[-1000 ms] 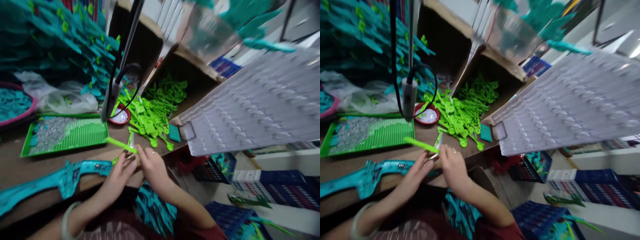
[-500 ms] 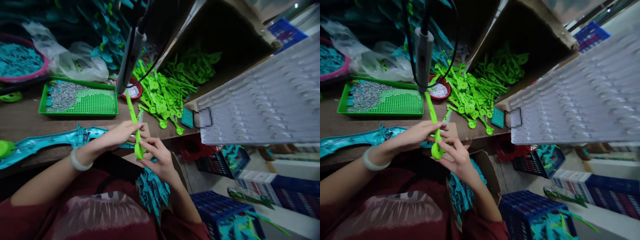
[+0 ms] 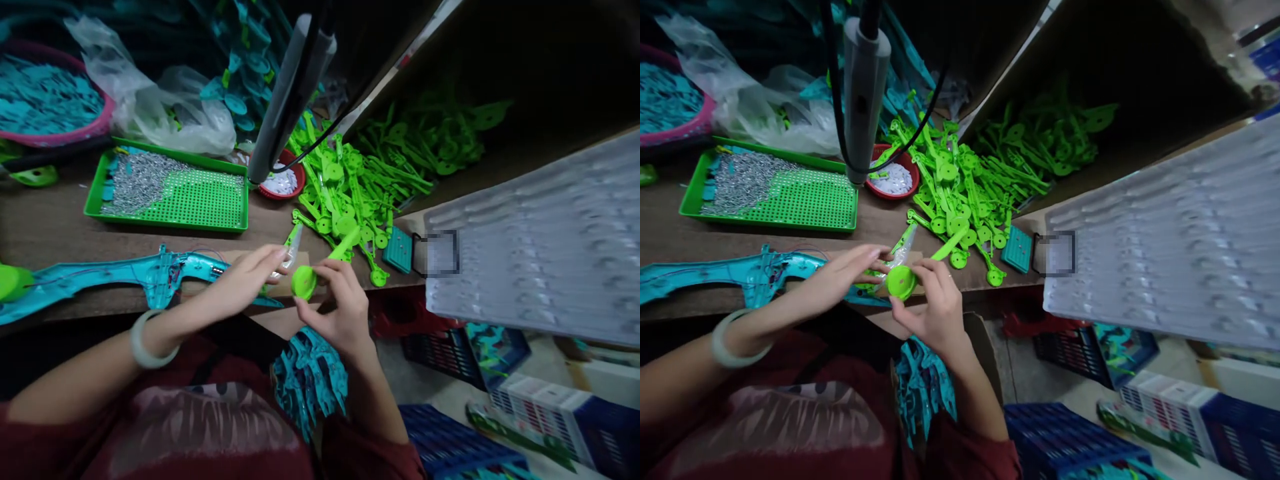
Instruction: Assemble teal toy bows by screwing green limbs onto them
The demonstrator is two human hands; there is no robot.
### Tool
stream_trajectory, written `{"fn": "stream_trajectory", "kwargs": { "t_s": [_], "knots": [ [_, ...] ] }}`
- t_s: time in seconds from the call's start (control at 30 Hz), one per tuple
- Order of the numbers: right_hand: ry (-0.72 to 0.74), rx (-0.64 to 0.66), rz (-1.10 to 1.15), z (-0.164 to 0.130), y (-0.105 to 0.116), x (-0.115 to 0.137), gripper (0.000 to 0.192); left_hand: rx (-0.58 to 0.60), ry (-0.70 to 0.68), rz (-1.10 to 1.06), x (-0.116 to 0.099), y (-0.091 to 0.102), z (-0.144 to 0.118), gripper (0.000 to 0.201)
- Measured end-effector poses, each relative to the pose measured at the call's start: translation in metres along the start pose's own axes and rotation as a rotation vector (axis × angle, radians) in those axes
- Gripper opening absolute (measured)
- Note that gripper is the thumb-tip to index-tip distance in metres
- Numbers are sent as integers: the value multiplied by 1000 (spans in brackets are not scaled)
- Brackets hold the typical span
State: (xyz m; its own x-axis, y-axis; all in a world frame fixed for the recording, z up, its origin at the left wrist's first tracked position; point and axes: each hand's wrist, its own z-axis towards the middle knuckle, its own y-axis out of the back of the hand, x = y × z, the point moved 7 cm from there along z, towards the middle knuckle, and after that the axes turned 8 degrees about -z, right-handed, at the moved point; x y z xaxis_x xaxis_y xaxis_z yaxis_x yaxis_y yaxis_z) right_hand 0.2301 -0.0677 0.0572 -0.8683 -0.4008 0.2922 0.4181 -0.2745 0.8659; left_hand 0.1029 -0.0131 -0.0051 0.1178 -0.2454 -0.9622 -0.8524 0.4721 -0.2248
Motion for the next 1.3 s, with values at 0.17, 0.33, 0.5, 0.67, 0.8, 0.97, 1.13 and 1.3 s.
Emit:
{"fn": "stream_trajectory", "kwargs": {
  "t_s": [0.17, 0.33, 0.5, 0.67, 0.8, 0.97, 1.13, 1.3],
  "knots": [
    [63, 263, -86, 9, -53, -6, 34, -139, -314, 636, -7, 29, -47, 33],
    [123, 430, 34, 17, -83, -9, 30, -26, -466, 1048, 22, 19, -55, 54],
    [152, 456, 175, 23, -83, -9, 32, -53, -553, 1176, 35, 17, -49, 55],
    [120, 489, 164, 20, -88, -6, 30, -15, -564, 1201, 33, 18, -46, 41],
    [124, 455, 149, 21, -84, -8, 30, -9, -577, 1210, 33, 19, -47, 38],
    [146, 484, 166, 21, -82, -9, 36, -22, -593, 1194, 34, 20, -48, 44],
    [103, 452, 142, 19, -87, -7, 33, 5, -591, 1212, 35, 20, -47, 40],
    [109, 484, 121, 15, -87, -4, 35, 47, -620, 1263, 34, 19, -47, 31]
  ]
}}
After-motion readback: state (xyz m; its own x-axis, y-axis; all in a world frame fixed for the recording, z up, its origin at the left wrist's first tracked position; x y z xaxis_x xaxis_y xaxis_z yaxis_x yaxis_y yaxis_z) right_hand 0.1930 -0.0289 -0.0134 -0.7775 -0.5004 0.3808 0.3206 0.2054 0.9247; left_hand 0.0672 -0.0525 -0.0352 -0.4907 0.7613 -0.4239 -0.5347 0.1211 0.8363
